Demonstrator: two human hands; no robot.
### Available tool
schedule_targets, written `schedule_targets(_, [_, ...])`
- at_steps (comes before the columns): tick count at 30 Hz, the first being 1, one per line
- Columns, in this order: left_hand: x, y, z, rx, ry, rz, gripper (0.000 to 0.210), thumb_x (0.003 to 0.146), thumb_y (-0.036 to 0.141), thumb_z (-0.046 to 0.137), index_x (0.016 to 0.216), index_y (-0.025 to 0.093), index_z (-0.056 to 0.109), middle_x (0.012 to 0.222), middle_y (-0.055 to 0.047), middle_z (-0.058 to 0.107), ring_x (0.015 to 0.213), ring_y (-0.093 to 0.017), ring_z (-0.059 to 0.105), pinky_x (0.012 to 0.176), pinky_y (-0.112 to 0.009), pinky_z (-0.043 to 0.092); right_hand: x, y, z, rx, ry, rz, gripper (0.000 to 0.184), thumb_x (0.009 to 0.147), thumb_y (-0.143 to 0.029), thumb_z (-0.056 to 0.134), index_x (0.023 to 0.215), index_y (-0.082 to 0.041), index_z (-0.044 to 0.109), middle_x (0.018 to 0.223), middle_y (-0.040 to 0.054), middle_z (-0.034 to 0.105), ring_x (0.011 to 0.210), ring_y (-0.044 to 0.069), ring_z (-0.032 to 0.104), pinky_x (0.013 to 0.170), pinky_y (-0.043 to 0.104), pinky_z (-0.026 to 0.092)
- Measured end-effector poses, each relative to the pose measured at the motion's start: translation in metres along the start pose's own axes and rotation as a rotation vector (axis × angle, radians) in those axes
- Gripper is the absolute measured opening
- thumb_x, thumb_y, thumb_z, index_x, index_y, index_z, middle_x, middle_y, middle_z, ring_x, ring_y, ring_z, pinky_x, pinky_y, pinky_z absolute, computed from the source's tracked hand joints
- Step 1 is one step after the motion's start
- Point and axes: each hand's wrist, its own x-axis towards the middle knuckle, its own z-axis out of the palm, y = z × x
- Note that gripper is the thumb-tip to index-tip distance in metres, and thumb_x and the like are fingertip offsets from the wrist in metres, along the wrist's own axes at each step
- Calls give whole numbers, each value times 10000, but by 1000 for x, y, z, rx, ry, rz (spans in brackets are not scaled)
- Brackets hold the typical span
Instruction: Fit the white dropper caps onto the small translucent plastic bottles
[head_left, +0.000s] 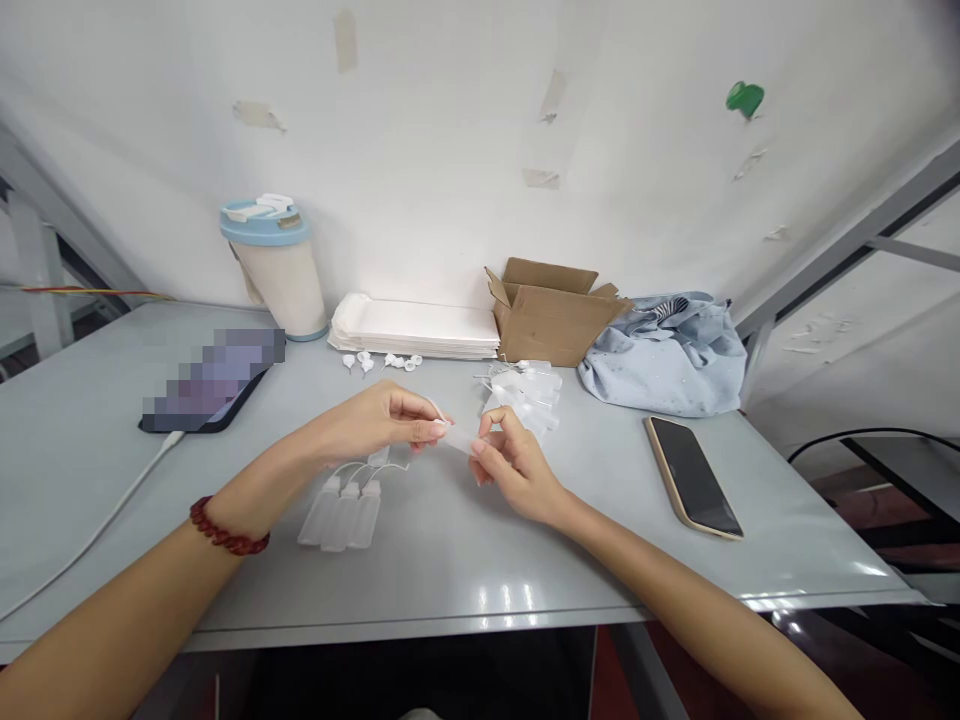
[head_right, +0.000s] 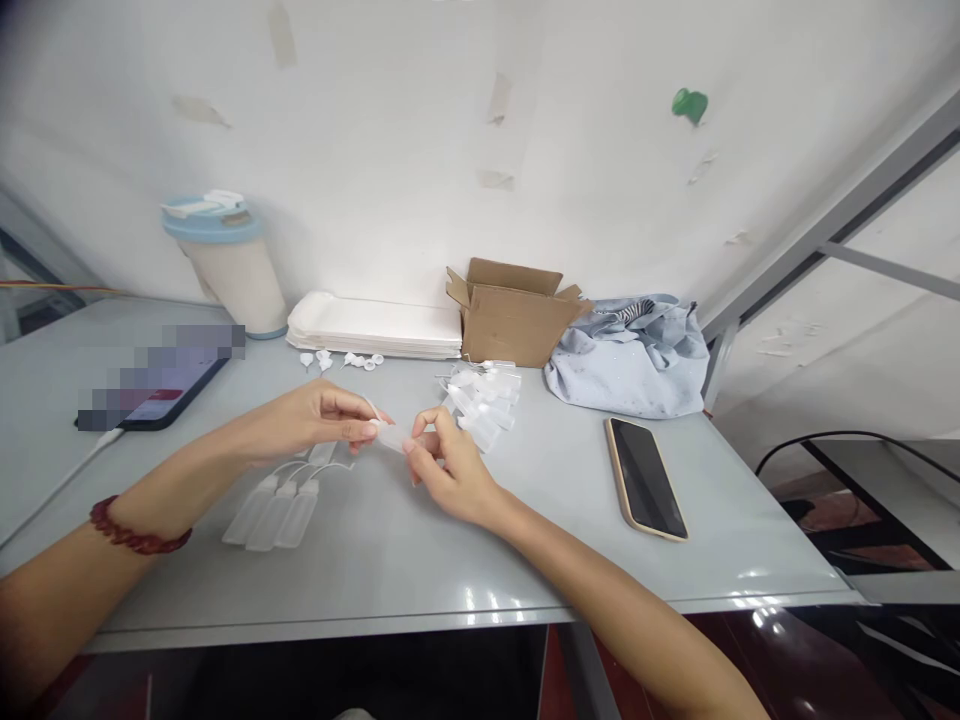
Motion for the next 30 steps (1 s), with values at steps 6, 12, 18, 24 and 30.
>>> schedule_targets(6, [0, 1, 6, -35, 66, -16, 243, 794, 404, 616, 750, 186, 713, 725, 9, 644, 658, -116, 503, 654, -230, 402, 1, -3, -1, -60, -9, 15, 168, 963, -335, 350, 1064, -205, 383, 566, -64, 524, 497, 101, 451, 526, 229, 385])
schedule_targets(12, [2, -3, 11, -47, 167, -34, 237, 737, 416, 687, 843, 209, 729, 894, 4, 684, 677, -113, 522, 643, -226, 420, 3, 1, -2, -20, 22, 56, 278, 983, -399, 276, 1110, -194, 413, 538, -66, 524, 469, 102, 452, 521, 230, 406])
schedule_targets(18, [3, -3, 16, -128, 138, -5, 323, 831, 451, 581, 711, 169, 679, 728, 6, 630, 653, -112, 555, 674, -234, 440, 3, 2, 0, 25, 102, 61, 292, 976, -428, 287, 1062, -198, 446, 546, -54, 526, 490, 107, 464, 540, 238, 419])
schedule_targets(24, [2, 0, 17, -146, 30, -121, 422, 854, 513, 509, 717, 138, 645, 635, -19, 603, 542, -125, 534, 539, -248, 421, 1, 3, 1, 5, 141, 41, 279, 979, -417, 284, 1060, -201, 442, 541, -56, 521, 483, 106, 462, 542, 240, 412])
schedule_targets(30, [0, 1, 15, -41, 64, -6, 296, 825, 426, 574, 692, 167, 626, 659, 12, 583, 574, -110, 529, 590, -237, 416, 4, 2, -1, 56, 128, 104, 311, 972, -451, 279, 1041, -203, 453, 513, -61, 512, 456, 108, 452, 506, 234, 406])
